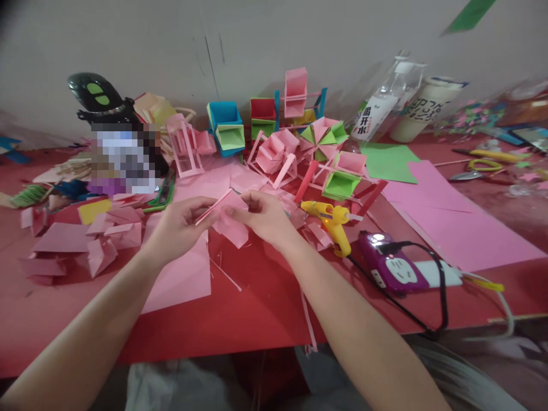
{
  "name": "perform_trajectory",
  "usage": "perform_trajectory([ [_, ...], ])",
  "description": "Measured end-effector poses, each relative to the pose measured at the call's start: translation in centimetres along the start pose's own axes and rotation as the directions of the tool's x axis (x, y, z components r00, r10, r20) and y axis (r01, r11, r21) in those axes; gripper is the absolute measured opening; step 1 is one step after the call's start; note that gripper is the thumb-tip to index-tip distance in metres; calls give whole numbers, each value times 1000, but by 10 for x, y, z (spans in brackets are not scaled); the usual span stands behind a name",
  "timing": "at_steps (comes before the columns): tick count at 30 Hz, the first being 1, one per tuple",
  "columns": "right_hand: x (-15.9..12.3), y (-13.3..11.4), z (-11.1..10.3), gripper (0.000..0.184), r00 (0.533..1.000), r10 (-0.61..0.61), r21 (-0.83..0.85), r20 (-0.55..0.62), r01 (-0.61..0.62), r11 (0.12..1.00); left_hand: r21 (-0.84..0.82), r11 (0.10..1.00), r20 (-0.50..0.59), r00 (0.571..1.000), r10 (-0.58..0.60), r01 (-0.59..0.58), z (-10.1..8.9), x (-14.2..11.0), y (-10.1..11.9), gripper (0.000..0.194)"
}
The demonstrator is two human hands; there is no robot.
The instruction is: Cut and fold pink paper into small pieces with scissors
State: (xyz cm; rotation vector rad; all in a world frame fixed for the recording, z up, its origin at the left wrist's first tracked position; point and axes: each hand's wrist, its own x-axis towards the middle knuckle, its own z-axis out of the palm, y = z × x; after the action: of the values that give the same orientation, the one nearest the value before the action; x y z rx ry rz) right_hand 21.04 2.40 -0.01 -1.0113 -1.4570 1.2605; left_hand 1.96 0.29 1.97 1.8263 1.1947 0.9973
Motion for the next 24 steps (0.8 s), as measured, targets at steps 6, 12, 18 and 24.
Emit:
perform_trajectory([
  [6,-1,-1,3,32,1000,3,-22,1,-3,1000,-104,992,30,997,-74,77,1,0,-4,19],
  [12,-2,0,3,28,1000,-4,-47,9,5,999,-87,993,10,997,-80,81,1,0,-5,18],
  [18,-2,2,3,29,1000,4,-14,1,-4,1000,-132,986,34,994,-100,103,-4,1,-2,20],
  [24,-2,-1,2,34,998,39,43,40,-41,998,-231,952,90,979,-182,199,-13,1,-1,23],
])
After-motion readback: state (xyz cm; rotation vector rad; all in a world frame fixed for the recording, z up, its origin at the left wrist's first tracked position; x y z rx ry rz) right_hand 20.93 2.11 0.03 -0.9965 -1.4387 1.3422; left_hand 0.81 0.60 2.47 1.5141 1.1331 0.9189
